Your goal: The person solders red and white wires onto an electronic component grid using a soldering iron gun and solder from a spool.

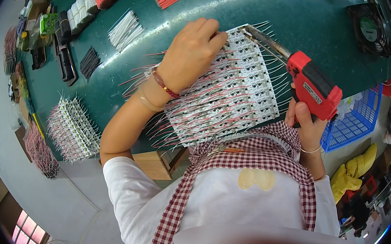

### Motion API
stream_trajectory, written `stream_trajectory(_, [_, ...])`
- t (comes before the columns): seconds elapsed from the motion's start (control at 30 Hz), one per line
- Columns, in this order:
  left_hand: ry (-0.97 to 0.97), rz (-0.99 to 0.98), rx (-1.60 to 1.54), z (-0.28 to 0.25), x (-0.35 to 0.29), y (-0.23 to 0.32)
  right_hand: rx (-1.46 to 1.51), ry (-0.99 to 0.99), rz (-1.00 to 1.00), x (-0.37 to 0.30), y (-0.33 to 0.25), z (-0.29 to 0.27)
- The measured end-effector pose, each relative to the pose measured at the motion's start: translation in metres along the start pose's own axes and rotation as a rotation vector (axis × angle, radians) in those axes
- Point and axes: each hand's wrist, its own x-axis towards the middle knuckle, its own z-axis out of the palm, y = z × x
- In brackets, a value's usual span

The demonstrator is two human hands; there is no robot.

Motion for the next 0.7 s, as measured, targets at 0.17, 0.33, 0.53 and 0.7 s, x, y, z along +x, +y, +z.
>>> stream_trajectory(0.17, [0.006, -0.009, -0.009, -0.001, 0.000, 0.001, -0.021, 0.007, 0.027, -0.004, 0.010, -0.002])
stream_trajectory(0.33, [0.022, -0.041, -0.051, 0.004, -0.003, -0.001, -0.003, 0.031, 0.045, 0.002, 0.010, 0.005])
stream_trajectory(0.53, [0.006, -0.033, -0.043, 0.001, 0.000, 0.003, -0.287, 0.046, -0.112, -0.004, 0.024, -0.002])
stream_trajectory(0.7, [-0.001, -0.031, 0.017, 0.002, -0.002, 0.010, -0.149, 0.031, -0.011, -0.004, 0.014, -0.001])
